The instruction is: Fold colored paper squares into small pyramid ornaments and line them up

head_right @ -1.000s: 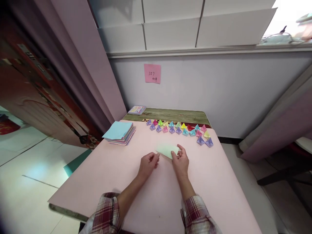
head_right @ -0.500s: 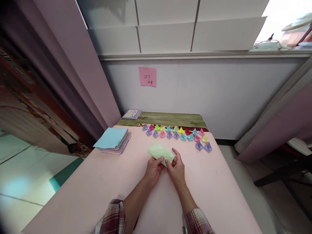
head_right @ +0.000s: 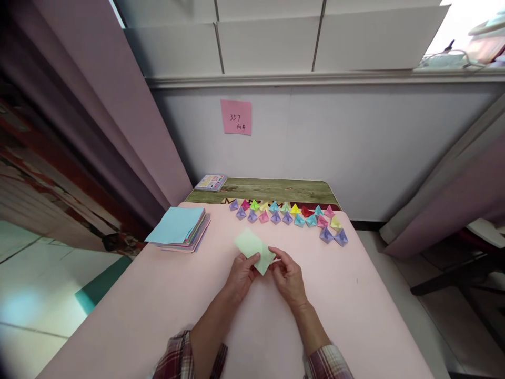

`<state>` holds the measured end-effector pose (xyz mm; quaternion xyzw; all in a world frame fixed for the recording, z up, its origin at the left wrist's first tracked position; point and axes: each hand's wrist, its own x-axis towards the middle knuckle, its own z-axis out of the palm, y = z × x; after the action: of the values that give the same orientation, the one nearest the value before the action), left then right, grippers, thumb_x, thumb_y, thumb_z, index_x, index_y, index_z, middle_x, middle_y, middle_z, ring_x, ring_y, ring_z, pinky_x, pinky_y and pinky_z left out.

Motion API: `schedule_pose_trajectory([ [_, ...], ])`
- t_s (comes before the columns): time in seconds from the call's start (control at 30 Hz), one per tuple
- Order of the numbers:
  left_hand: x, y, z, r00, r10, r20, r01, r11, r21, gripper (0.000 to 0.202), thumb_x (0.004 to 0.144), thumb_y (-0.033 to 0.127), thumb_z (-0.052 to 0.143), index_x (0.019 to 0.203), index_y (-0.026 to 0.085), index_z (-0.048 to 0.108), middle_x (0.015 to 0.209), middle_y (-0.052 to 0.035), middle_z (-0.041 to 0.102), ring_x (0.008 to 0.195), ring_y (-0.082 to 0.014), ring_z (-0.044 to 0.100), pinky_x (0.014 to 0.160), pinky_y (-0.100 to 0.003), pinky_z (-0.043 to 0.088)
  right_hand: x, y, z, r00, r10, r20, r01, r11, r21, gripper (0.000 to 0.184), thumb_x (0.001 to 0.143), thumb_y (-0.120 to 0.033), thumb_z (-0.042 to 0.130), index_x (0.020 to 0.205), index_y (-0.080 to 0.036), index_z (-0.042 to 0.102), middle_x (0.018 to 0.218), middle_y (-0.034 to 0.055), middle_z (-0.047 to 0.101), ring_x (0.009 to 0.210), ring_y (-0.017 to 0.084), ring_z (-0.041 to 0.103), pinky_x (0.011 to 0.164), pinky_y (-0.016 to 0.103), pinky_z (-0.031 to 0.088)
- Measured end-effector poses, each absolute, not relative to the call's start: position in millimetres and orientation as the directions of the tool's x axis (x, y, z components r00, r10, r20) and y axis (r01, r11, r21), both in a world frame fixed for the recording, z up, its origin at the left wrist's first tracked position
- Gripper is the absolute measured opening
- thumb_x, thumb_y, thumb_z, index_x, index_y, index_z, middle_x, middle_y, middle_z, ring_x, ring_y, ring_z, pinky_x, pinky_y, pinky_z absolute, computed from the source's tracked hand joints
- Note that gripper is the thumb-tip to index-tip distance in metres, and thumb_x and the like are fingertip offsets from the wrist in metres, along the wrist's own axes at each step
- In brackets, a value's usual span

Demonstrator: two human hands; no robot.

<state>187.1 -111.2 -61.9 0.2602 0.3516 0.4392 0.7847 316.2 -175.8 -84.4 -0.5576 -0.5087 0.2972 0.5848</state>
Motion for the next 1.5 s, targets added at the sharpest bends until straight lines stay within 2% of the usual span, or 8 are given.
schedule_pose_trajectory([
  [0.1, 187.8, -111.6, -63.6, 0.378, 0.866, -0.328, -0.492, 0.488, 0.721, 0.046, 0.059, 0.024, 0.085, 0.099, 0.009, 0.069, 0.101, -0.0152, 0.073, 0.09, -0.0257, 0.069, 0.08, -0.036, 0.055, 319.1, -178.2, -82.9, 0.292, 0.912, 0.287, 0.306, 0.196, -0.932, 0.044, 0.08, -0.018, 0.056, 0.124, -0.026, 0.059, 0.083, 0.0, 0.06, 0.064, 0.011, 0.057, 0.057, 0.022, 0.048],
  [0.27, 187.7, -113.2, -64.9, 0.39, 0.859, -0.331, -0.476, 0.496, 0.726, 0.04, 0.061, 0.024, 0.084, 0.096, 0.009, 0.07, 0.1, -0.0138, 0.073, 0.087, -0.0228, 0.069, 0.081, -0.033, 0.054, 322.8, -179.9, -82.6, 0.248, 0.883, 0.398, 0.419, 0.273, -0.866, 0.03, 0.081, -0.017, 0.057, 0.108, -0.026, 0.068, 0.088, 0.002, 0.061, 0.066, 0.012, 0.056, 0.058, 0.023, 0.047],
  [0.5, 187.8, -111.0, -66.8, 0.433, 0.838, -0.331, -0.486, 0.526, 0.697, 0.036, 0.067, 0.028, 0.081, 0.096, 0.009, 0.069, 0.094, -0.0132, 0.073, 0.081, -0.0204, 0.068, 0.078, -0.032, 0.055, 324.7, -178.0, -85.8, 0.302, 0.882, 0.361, 0.375, 0.238, -0.896, 0.008, 0.079, -0.022, 0.065, 0.086, -0.023, 0.069, 0.087, 0.0027, 0.064, 0.066, 0.013, 0.059, 0.059, 0.024, 0.048],
  [0.9, 183.4, -110.9, -60.2, 0.482, 0.822, -0.303, -0.474, 0.536, 0.699, 0.037, 0.078, 0.041, 0.07, 0.094, 0.008, 0.066, 0.089, -0.0151, 0.073, 0.08, -0.0241, 0.071, 0.079, -0.038, 0.057, 321.4, -179.2, -83.0, 0.455, 0.876, 0.162, 0.219, 0.066, -0.973, 0.026, 0.079, -0.043, 0.069, 0.073, -0.018, 0.065, 0.063, 0.0007, 0.061, 0.052, 0.012, 0.051, 0.05, 0.022, 0.042],
  [1.0, 185.3, -113.4, -58.7, 0.503, 0.827, -0.253, -0.441, 0.497, 0.748, 0.041, 0.078, 0.045, 0.07, 0.096, 0.008, 0.067, 0.092, -0.0157, 0.073, 0.081, -0.0235, 0.07, 0.079, -0.038, 0.057, 320.2, -177.7, -85.9, 0.509, 0.85, 0.136, 0.184, 0.046, -0.982, 0.031, 0.077, -0.048, 0.07, 0.076, -0.019, 0.061, 0.062, 0.0004, 0.061, 0.051, 0.012, 0.051, 0.048, 0.022, 0.043],
  [1.17, 189.1, -116.2, -61.8, 0.47, 0.858, -0.207, -0.419, 0.423, 0.803, 0.045, 0.061, 0.027, 0.086, 0.098, 0.009, 0.068, 0.095, -0.0124, 0.073, 0.082, -0.0207, 0.068, 0.077, -0.033, 0.056, 319.1, -175.3, -86.6, 0.527, 0.84, 0.125, 0.158, 0.047, -0.986, 0.041, 0.076, -0.052, 0.07, 0.098, -0.019, 0.06, 0.07, 0.0018, 0.063, 0.056, 0.014, 0.057, 0.053, 0.025, 0.049],
  [1.3, 189.6, -115.7, -65.1, 0.414, 0.887, -0.202, -0.427, 0.386, 0.818, 0.04, 0.062, 0.031, 0.084, 0.093, 0.01, 0.069, 0.089, -0.0104, 0.074, 0.077, -0.0196, 0.068, 0.073, -0.033, 0.055, 320.1, -176.1, -84.0, 0.467, 0.874, 0.133, 0.171, 0.058, -0.984, 0.046, 0.079, -0.05, 0.068, 0.111, -0.019, 0.058, 0.068, 0.0003, 0.062, 0.057, 0.015, 0.058, 0.054, 0.025, 0.049],
  [1.5, 189.8, -114.2, -67.3, 0.532, 0.831, -0.162, -0.309, 0.368, 0.877, 0.04, 0.063, 0.029, 0.083, 0.096, 0.011, 0.069, 0.083, -0.0085, 0.073, 0.069, -0.0176, 0.066, 0.069, -0.03, 0.053, 326.4, -173.5, -84.2, 0.379, 0.923, 0.067, 0.079, 0.04, -0.996, 0.045, 0.076, -0.056, 0.068, 0.1, -0.017, 0.066, 0.079, 0.0062, 0.069, 0.066, 0.018, 0.063, 0.059, 0.028, 0.051],
])
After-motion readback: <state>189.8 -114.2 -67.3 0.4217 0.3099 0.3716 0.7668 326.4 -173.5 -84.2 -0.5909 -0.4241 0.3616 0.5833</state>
